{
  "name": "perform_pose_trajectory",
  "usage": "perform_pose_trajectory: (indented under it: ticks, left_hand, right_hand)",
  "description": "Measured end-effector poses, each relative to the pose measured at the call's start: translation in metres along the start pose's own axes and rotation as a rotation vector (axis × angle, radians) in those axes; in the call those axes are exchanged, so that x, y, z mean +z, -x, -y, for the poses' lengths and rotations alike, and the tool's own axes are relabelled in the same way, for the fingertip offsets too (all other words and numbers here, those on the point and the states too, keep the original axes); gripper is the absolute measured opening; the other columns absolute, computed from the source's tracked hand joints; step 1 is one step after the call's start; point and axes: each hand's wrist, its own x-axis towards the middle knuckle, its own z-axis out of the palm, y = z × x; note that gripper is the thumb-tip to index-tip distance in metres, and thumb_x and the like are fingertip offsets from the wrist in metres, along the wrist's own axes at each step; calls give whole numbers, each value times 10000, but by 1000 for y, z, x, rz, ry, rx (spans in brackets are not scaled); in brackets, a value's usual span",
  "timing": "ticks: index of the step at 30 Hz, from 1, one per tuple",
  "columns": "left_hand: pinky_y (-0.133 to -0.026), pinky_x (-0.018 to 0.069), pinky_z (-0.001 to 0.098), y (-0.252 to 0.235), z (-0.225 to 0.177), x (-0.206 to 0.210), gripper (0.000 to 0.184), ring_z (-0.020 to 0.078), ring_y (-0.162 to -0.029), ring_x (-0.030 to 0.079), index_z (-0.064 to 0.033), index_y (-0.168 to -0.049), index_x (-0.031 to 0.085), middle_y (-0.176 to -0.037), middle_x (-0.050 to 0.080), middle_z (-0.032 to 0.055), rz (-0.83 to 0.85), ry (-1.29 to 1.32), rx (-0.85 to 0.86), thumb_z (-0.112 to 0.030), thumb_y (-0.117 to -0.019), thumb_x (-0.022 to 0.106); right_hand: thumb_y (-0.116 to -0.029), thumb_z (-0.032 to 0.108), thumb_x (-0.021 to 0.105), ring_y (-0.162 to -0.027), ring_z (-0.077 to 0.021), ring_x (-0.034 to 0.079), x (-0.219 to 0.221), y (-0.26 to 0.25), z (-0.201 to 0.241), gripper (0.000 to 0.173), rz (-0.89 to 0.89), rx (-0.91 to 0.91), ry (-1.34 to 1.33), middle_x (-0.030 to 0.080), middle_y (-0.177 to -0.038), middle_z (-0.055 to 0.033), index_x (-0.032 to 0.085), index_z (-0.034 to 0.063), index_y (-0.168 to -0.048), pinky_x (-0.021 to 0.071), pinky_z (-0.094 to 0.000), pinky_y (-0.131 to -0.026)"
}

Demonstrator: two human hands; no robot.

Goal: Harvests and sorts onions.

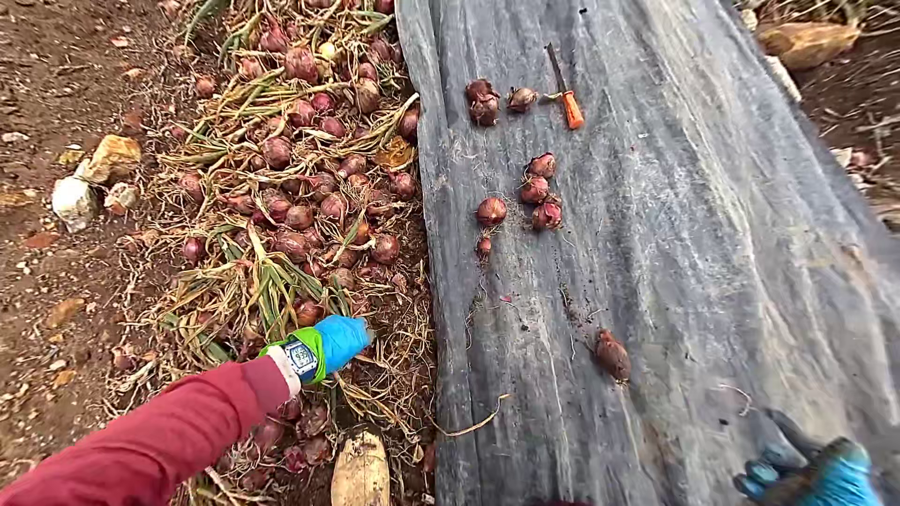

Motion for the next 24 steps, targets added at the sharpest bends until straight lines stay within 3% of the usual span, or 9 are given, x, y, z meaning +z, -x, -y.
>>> perform_pose_trajectory:
  ticks: [6, 9, 11, 14, 16, 18, 21, 23, 24]
  left_hand:
    - [-938, 583, 542, 71, -12, -48, 602, 219, -1059, 709, -340, -1424, 594, -1224, 720, 14, -418, 642, -233, -352, -870, 830]
    - [-780, 648, 438, 102, -35, -37, 694, 151, -910, 733, -346, -1413, 598, -1168, 739, -24, -593, 1108, -143, -260, -792, 895]
    - [-537, 578, 372, 104, -49, -14, 550, 178, -608, 649, -215, -1321, 662, -920, 736, 56, -560, 1366, -89, -245, -820, 887]
    - [-692, 556, 431, 99, -58, 22, 583, 202, -690, 628, -75, -1018, 679, -777, 637, 68, -384, 1060, -52, -651, -945, 621]
    - [-766, 556, 474, 104, -53, 21, 680, 212, -782, 658, -75, -941, 687, -791, 646, 70, -389, 890, 58, -726, -966, 494]
    - [-671, 549, 396, 111, -41, 12, 716, 130, -699, 639, -115, -853, 676, -731, 645, 3, -376, 929, 204, -786, -949, 446]
    - [-564, 506, 242, 111, -27, -8, 689, 22, -603, 616, -156, -858, 719, -782, 740, -48, -88, 1243, 421, -788, -945, 458]
    - [-483, 462, 226, 107, -19, -17, 661, 23, -531, 571, -166, -830, 718, -749, 727, -52, -4, 1221, 400, -773, -944, 483]
    - [-535, 468, 279, 107, -13, -24, 600, 51, -574, 573, -171, -823, 717, -734, 701, -64, -74, 1024, 312, -713, -969, 506]
  right_hand:
    - [-1080, 489, 412, -471, -212, 590, 171, 137, -137, 568, 656, 301, 43, 593, -607, -80, 717, 11, -1036, 575, -408, -467]
    - [-1028, 672, 363, -466, -210, 582, 224, 168, -152, 733, 967, 325, 73, 611, -626, -88, 736, 42, -1071, 561, -397, -461]
    - [-993, 709, 416, -454, -194, 572, 248, 174, -148, 733, 1032, 304, 60, 603, -613, -72, 730, 48, -1045, 549, -374, -448]
    - [-948, 681, 561, -447, -182, 557, 271, 170, -131, 653, 1025, 281, 47, 592, -605, -59, 703, 44, -973, 525, -348, -435]
    - [-894, 732, 591, -448, -171, 565, 279, 160, -117, 662, 1046, 218, 105, 594, -589, -41, 631, 77, -809, 519, -337, -437]
    - [-847, 835, 532, -477, -147, 578, 280, 156, -106, 738, 1102, 97, 141, 609, -602, -16, 635, 110, -754, 525, -330, -465]
    - [-892, 826, 450, -596, -88, 633, 292, 152, -85, 773, 1083, -168, 128, 653, -709, 1, 666, 86, -954, 579, -307, -568]
    - [-941, 808, 348, -686, -50, 657, 301, 146, -76, 786, 1028, -256, 275, 667, -762, 26, 692, 102, -991, 600, -306, -659]
    - [-937, 819, 335, -605, -88, 634, 307, 141, -78, 784, 1014, -184, 339, 643, -693, 15, 696, 124, -917, 581, -336, -578]
